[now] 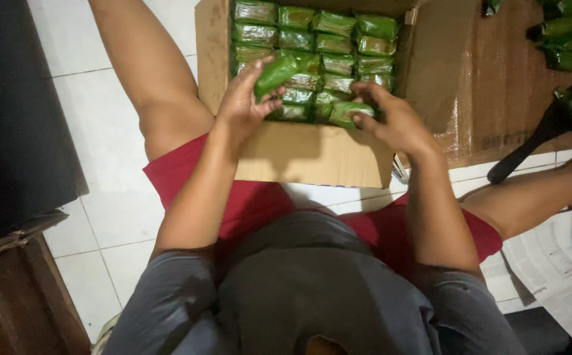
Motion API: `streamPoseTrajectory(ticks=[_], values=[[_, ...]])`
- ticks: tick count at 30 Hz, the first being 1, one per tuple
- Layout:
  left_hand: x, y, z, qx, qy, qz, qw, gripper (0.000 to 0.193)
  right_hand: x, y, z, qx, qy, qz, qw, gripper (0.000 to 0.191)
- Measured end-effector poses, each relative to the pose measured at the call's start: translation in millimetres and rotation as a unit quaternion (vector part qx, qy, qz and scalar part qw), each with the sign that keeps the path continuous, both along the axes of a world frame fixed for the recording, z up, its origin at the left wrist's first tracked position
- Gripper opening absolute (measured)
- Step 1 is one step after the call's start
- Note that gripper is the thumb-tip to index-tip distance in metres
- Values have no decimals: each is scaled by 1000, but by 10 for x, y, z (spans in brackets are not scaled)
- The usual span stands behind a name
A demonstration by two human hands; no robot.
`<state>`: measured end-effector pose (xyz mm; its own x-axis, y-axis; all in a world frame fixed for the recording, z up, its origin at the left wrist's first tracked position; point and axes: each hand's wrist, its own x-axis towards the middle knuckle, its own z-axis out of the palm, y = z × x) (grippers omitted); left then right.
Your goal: The person sits on the floor and packs banana-leaf-wrapped food packages one at a time into a cardboard box lined with newspaper, arranging them in rows. They take each wrapped package from a pile on a plastic sheet beside them and place it into the box until it is filled.
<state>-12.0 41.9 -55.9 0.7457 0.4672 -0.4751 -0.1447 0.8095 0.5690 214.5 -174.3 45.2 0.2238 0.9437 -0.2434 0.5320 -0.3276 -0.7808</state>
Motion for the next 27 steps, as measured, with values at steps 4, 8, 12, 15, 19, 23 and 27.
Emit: streamPoseTrajectory(ticks=[4,8,12,15,19,23,27], values=[[-84,73,-149,66,-12,8,998,42,102,203,-580,-193,67,-90,975,34],[-66,57,-181,88,8,-15,996,48,27,230,-797,-126,4,-51,991,25],[206,-16,-132,194,31,-64,978,56,-193,213,-764,7,-207,-25,978,19],[531,-118,-45,322,147,-148,924,57,-236,163,-658,16,-280,-79,957,20],[924,-309,54,497,268,-268,781,54,-102,67,-530,17,-70,-218,973,30],[988,-406,61,699,293,-175,628,61,-64,49,-522,85,4,-189,978,39],[865,-361,26,725,270,-98,626,48,-142,122,-598,98,-89,-183,974,29]])
